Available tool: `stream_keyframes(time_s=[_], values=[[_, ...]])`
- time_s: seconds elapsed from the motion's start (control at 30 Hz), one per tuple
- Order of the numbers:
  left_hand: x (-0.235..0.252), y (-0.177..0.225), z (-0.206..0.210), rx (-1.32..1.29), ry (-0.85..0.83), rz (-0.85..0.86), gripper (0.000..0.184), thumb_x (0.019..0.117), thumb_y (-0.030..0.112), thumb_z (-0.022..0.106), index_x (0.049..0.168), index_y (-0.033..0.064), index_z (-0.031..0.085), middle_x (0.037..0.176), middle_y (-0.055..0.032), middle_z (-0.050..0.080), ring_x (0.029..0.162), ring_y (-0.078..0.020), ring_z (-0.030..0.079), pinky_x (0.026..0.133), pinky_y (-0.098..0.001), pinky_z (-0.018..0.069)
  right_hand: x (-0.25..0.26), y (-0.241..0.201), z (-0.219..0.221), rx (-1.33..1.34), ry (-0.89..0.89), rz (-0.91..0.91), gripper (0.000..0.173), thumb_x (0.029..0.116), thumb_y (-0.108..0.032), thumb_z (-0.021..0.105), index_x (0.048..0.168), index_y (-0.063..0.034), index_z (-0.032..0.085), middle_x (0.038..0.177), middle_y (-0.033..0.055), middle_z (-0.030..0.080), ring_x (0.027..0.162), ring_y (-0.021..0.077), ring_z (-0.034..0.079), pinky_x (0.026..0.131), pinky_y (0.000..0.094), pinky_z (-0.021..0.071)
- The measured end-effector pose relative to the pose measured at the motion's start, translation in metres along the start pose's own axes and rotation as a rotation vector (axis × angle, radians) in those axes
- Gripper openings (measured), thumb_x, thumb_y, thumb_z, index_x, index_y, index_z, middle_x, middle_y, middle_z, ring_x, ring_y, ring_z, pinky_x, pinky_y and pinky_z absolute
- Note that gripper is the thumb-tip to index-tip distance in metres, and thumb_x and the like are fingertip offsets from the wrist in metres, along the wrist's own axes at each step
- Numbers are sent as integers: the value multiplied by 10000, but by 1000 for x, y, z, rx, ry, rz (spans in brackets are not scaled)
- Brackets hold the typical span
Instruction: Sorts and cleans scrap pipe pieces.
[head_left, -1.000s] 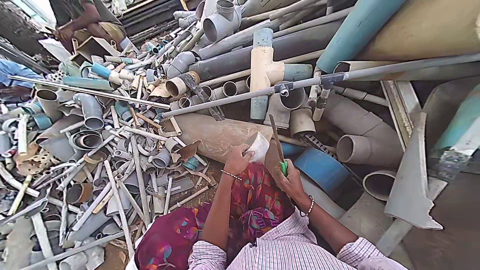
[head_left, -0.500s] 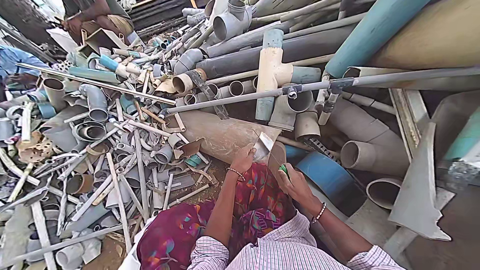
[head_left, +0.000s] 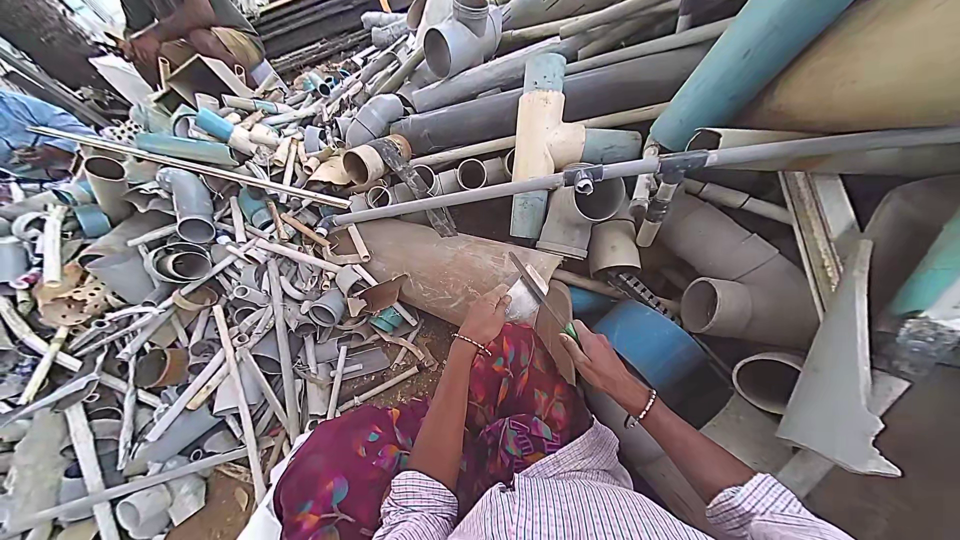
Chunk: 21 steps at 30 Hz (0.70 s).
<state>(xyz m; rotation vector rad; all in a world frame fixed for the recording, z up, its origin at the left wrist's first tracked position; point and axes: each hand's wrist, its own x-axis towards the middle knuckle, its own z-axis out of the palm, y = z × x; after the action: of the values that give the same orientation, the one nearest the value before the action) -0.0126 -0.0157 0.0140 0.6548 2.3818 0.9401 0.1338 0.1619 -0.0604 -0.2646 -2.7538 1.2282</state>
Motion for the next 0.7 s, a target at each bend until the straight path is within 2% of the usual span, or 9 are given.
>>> stream_keyframes(time_s=[0.07,0.2,0.23,0.33,0.47,0.53,0.57,0.63,0.7], values=[[-1,-1,0,4,4,2,416,1126,148,349,1440,-85,491,1407,-298,553,1364,-377,501,1168,-492,331,3,4,-2,37,-37,87,427,1092,-278,397,1160,107,568,819,221,611,772,365,629,737,522,483],[0,-3,1,-13,24,12,402,1121,132,362,1427,-86,505,1386,-292,570,1346,-365,516,1158,-478,348,-9,-2,10,60,189,-201,517,1052,-362,386,1059,104,608,669,121,571,577,227,578,549,395,481],[1,-3,1,0,33,30,380,1117,121,366,1385,-92,532,1326,-294,595,1285,-366,548,1122,-485,377,-7,-2,11,62,121,-178,483,1055,-342,399,1054,97,601,678,128,568,595,241,584,568,409,482],[-1,4,0,31,-5,-13,422,1127,151,349,1453,-83,481,1443,-299,528,1405,-375,465,1191,-487,301,-1,-10,1,90,-95,53,416,1080,-280,401,1123,97,572,792,185,583,740,310,600,715,481,466],[-1,1,0,24,14,6,415,1124,147,354,1428,-94,502,1418,-299,546,1383,-371,484,1179,-483,318,-3,-13,11,120,194,-145,509,1052,-370,378,1023,88,598,654,75,527,571,165,530,549,343,443],[-2,0,-1,40,1,1,427,1127,152,346,1457,-84,479,1450,-290,528,1407,-370,467,1195,-487,299,3,-12,7,263,-69,114,383,1100,-291,396,1091,49,570,740,65,504,622,136,503,617,319,434],[-3,-2,0,55,-2,4,425,1126,150,348,1455,-81,485,1452,-289,529,1410,-375,465,1198,-492,293,8,-8,7,382,-158,306,330,1125,-280,386,1100,8,544,726,23,462,559,92,473,556,256,436],[1,-3,-4,59,14,23,414,1122,143,348,1424,-88,512,1394,-301,566,1360,-381,511,1173,-494,330,13,-8,3,632,-126,499,277,1135,-276,363,1092,-36,496,657,-17,401,450,69,414,439,219,414],[2,-8,0,4,32,21,391,1121,156,360,1315,-107,572,1254,-308,619,1227,-383,581,1092,-510,398,0,-13,0,767,-31,442,215,1122,-224,382,1038,-56,487,602,-48,400,417,43,416,416,192,423]])
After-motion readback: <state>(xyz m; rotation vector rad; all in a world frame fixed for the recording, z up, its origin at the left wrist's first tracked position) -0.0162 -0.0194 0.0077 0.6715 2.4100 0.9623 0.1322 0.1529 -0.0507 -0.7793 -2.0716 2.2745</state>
